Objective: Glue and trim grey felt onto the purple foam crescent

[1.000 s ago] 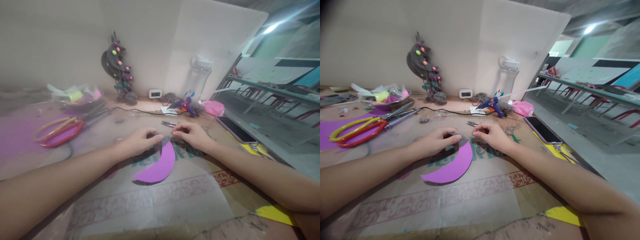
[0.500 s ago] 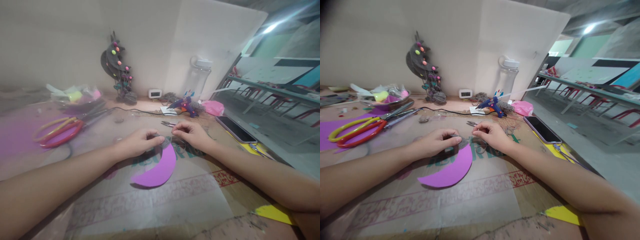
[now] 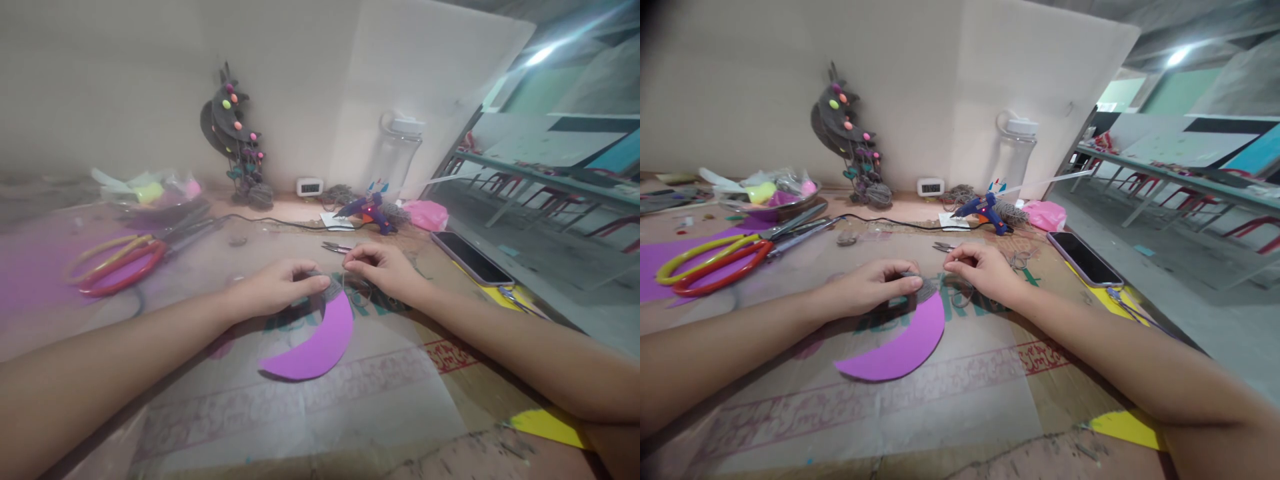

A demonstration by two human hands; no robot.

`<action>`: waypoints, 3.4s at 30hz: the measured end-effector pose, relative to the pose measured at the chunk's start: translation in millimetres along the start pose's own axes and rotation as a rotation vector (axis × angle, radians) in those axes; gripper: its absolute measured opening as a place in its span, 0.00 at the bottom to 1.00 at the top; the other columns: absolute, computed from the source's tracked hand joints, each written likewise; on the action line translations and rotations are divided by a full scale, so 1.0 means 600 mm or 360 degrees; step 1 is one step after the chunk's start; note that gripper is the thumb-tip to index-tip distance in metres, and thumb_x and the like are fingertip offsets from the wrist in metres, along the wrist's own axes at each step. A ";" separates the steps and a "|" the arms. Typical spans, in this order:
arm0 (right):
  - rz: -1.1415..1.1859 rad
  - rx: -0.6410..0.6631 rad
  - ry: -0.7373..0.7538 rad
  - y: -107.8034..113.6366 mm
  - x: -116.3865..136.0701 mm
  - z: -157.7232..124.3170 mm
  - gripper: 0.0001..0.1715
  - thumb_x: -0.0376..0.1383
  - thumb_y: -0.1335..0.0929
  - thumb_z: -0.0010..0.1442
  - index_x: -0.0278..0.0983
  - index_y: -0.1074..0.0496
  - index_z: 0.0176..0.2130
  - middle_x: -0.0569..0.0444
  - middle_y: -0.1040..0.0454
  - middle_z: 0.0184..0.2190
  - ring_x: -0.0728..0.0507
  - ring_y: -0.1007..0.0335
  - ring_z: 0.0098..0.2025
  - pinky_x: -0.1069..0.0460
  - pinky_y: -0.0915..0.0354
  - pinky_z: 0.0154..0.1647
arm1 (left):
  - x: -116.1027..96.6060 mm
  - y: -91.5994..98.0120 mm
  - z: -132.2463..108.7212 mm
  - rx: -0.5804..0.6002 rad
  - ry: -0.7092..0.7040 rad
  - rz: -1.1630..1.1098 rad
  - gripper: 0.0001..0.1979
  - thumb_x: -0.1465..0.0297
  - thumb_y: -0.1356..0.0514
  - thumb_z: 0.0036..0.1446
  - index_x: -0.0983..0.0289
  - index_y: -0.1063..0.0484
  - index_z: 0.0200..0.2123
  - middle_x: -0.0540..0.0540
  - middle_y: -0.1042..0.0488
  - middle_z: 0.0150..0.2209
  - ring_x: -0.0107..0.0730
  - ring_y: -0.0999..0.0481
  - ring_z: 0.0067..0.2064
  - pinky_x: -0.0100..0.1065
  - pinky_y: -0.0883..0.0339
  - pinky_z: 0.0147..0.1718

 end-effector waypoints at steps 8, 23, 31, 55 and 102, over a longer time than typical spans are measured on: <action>0.0360 -0.0295 -0.0055 0.018 -0.012 0.009 0.20 0.41 0.35 0.62 0.38 0.29 0.52 0.50 0.24 0.47 0.54 0.39 0.21 0.54 0.37 0.23 | 0.004 0.000 0.001 -0.0242 0.0102 -0.0181 0.19 0.53 0.45 0.60 0.65 0.31 0.31 0.51 0.27 0.28 0.28 0.32 0.27 0.29 0.43 0.25; 0.0990 0.0360 -0.0161 -0.025 0.028 -0.025 0.23 0.40 0.32 0.61 0.39 0.36 0.54 0.52 0.27 0.42 0.56 0.35 0.19 0.56 0.34 0.19 | 0.005 0.000 -0.001 -0.0276 0.0161 -0.0192 0.18 0.54 0.46 0.61 0.64 0.31 0.32 0.52 0.28 0.28 0.28 0.32 0.26 0.28 0.42 0.23; 0.0770 0.0266 -0.0245 -0.019 0.021 -0.016 0.12 0.40 0.29 0.55 0.35 0.28 0.38 0.59 0.31 0.24 0.52 0.33 0.24 0.56 0.37 0.23 | 0.009 0.001 0.000 -0.0251 0.0100 -0.0137 0.20 0.53 0.47 0.61 0.65 0.30 0.32 0.52 0.28 0.28 0.26 0.34 0.25 0.27 0.44 0.22; 0.0483 0.0119 -0.0132 -0.012 0.026 -0.017 0.13 0.43 0.31 0.56 0.35 0.28 0.31 0.58 0.33 0.23 0.51 0.38 0.23 0.54 0.39 0.25 | 0.001 -0.003 -0.001 -0.0064 0.0094 -0.0144 0.20 0.53 0.47 0.61 0.64 0.30 0.31 0.53 0.25 0.29 0.27 0.32 0.26 0.28 0.41 0.22; 0.0105 0.0453 0.0299 -0.019 0.042 -0.021 0.18 0.42 0.33 0.61 0.36 0.34 0.24 0.60 0.40 0.22 0.50 0.42 0.27 0.53 0.44 0.31 | -0.005 0.002 -0.005 -0.0406 0.0153 -0.0059 0.16 0.56 0.44 0.60 0.63 0.28 0.34 0.52 0.23 0.28 0.31 0.28 0.27 0.29 0.39 0.25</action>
Point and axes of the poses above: each hand's wrist, its own z-axis towards the middle knuckle, its own y-axis out of the back of the hand, x = y × z, the point moved 3 cm from there along z, towards the middle knuckle
